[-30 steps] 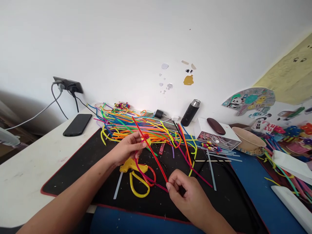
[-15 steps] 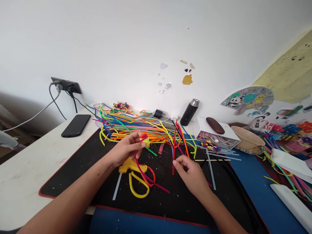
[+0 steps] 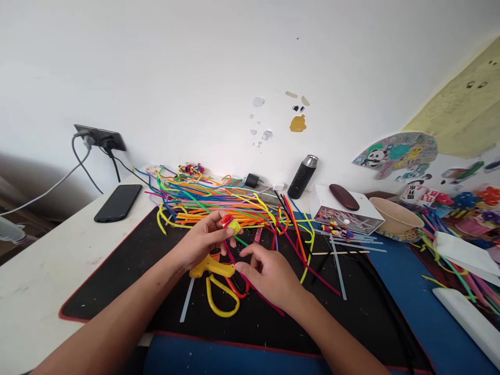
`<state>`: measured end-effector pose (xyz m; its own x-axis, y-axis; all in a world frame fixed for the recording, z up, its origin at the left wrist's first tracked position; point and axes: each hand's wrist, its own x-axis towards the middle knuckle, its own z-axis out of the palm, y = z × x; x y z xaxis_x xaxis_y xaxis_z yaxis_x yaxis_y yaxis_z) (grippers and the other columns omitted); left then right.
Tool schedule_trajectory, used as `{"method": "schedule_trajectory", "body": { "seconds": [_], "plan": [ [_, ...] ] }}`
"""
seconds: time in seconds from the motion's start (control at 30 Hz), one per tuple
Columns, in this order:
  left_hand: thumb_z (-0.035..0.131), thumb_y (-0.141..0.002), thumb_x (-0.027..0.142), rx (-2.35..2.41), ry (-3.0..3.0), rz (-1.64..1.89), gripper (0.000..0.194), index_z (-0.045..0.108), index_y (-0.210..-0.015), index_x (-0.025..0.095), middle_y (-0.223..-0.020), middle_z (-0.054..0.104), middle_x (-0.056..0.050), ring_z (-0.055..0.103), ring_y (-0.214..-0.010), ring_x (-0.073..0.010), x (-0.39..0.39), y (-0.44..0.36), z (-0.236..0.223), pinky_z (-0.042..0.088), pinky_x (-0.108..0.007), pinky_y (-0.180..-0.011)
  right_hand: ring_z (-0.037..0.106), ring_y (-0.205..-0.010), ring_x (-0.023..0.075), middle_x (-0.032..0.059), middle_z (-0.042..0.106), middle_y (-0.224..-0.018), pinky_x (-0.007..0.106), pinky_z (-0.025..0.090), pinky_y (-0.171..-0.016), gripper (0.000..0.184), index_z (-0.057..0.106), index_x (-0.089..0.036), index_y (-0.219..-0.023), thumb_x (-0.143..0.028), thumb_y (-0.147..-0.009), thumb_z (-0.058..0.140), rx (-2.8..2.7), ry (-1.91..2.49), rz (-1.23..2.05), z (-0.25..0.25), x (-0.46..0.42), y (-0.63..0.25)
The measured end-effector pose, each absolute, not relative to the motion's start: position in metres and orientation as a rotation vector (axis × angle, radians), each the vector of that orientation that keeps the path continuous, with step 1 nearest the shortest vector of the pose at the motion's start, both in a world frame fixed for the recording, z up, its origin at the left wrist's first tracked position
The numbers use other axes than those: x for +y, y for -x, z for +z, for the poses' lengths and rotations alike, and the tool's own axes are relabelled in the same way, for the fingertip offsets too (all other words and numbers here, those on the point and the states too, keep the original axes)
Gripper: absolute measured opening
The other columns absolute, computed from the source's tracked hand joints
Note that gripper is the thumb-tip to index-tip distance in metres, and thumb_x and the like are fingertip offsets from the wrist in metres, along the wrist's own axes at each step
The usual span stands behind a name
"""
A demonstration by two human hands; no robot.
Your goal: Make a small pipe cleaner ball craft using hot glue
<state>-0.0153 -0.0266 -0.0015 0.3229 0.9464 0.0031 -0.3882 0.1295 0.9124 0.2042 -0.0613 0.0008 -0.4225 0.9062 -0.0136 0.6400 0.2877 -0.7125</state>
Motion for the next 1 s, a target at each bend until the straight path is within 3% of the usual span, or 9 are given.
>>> {"method": "schedule_trajectory", "body": {
  "seconds": [0.17,0.33,0.53,0.7,0.83,1.0],
  "plan": [
    [0.092,-0.077,0.027,0.706,-0.978,1.123,0.043,0.056,-0.099,0.02,-0.097,0.077,-0.005,0.075,-0.072,-0.0177,-0.028,0.015,0.001,0.057,-0.021,-0.048,0.051,-0.055,0.0132,-0.0046,0.063,-0.064,0.028,0.03,-0.059,0.018,0.074,-0.023,-0.093,-0.041,-0.096,0.074,-2.243,1.35,0.9,0.001,-0.06,-0.185],
    [0.091,-0.078,0.025,0.682,-0.942,1.13,0.04,0.06,-0.101,0.019,-0.097,0.078,-0.006,0.075,-0.069,-0.0163,-0.026,0.015,0.0,0.057,-0.02,-0.049,0.042,-0.052,0.0125,-0.0058,0.052,-0.056,0.028,0.028,-0.057,0.03,0.067,-0.022,-0.075,-0.038,-0.1,0.067,-2.197,1.299,0.93,0.003,-0.058,-0.182],
    [0.087,-0.082,0.018,0.653,-0.77,1.101,0.03,0.072,-0.108,0.014,-0.107,0.081,-0.012,0.077,-0.075,-0.016,-0.023,0.018,-0.002,0.062,-0.019,-0.057,0.044,-0.055,0.0118,-0.0064,0.053,-0.06,0.027,0.03,-0.056,0.032,0.064,-0.021,-0.075,-0.039,-0.101,0.064,-2.12,1.288,0.99,-0.002,-0.055,-0.191],
    [0.077,-0.094,0.028,0.607,-0.723,1.066,0.032,0.074,-0.122,0.013,-0.12,0.08,-0.017,0.08,-0.097,-0.0228,-0.021,0.023,-0.003,0.067,-0.026,-0.077,0.048,-0.058,0.012,-0.0054,0.057,-0.063,0.026,0.032,-0.058,0.03,0.064,-0.02,-0.075,-0.038,-0.1,0.065,-2.067,1.263,1.021,-0.003,-0.054,-0.196],
    [0.078,-0.09,0.019,0.583,-0.758,1.05,0.035,0.076,-0.125,0.014,-0.129,0.078,-0.017,0.079,-0.107,-0.0254,-0.021,0.027,-0.002,0.065,-0.031,-0.092,0.045,-0.058,0.0123,-0.0053,0.055,-0.063,0.026,0.031,-0.057,0.033,0.06,-0.021,-0.074,-0.041,-0.1,0.063,-2.012,1.256,1.075,0.0,-0.054,-0.199],
    [0.086,-0.082,0.017,0.65,-0.794,1.098,0.037,0.08,-0.119,0.017,-0.117,0.082,-0.012,0.08,-0.103,-0.0232,-0.021,0.025,-0.003,0.064,-0.031,-0.094,0.044,-0.059,0.0125,-0.0052,0.051,-0.063,0.026,0.032,-0.058,0.033,0.06,-0.02,-0.075,-0.043,-0.099,0.062,-1.948,1.224,1.126,0.0,-0.054,-0.204]
  ]
}}
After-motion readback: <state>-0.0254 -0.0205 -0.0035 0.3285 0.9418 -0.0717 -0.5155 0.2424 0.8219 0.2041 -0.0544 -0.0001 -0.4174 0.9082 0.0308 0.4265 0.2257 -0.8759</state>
